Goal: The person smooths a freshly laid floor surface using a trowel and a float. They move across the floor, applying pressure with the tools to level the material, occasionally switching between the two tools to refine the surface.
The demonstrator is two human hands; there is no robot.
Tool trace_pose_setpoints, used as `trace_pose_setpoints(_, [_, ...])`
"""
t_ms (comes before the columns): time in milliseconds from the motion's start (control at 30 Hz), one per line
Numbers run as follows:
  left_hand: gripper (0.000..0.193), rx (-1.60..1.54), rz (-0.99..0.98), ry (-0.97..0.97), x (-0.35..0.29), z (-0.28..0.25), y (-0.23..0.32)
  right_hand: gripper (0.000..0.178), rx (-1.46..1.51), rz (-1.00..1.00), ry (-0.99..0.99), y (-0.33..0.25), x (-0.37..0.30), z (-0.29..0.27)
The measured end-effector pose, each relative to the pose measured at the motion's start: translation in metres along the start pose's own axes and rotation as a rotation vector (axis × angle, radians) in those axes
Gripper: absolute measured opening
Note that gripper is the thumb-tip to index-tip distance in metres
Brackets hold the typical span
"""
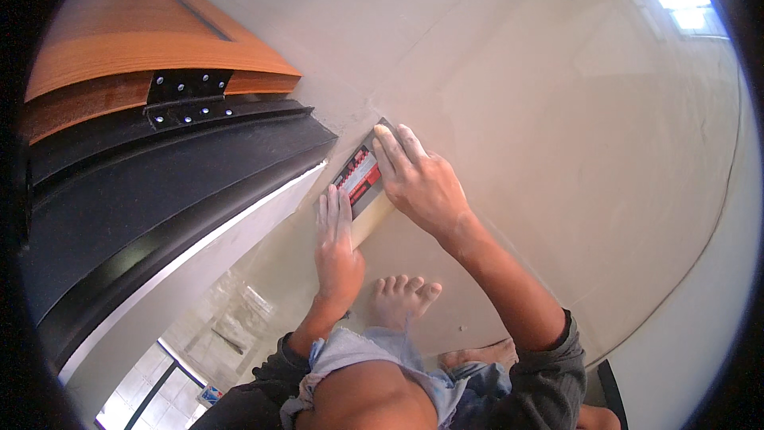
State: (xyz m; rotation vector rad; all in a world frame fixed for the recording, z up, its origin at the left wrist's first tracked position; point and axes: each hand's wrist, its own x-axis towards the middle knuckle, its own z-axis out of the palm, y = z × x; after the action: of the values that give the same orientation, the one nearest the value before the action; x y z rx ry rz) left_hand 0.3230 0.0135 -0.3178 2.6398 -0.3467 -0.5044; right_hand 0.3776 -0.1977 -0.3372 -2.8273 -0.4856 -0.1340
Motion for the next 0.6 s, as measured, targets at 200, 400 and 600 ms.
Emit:
trace_pose_setpoints(200, [0.086, -0.028, 0.006, -0.008, -0.002, -0.002, 0.003, 0.043, 0.010, 0.025, -0.024, -0.001, -0.001, -0.006])
trace_pose_setpoints(400, [0.080, -0.024, -0.015, -0.037, -0.006, 0.000, 0.002, 0.041, 0.026, 0.016, -0.040, -0.002, -0.002, -0.004])
trace_pose_setpoints(600, [0.077, 0.013, 0.000, -0.030, 0.000, -0.008, 0.004, 0.042, 0.041, 0.021, -0.039, 0.000, 0.005, -0.003])
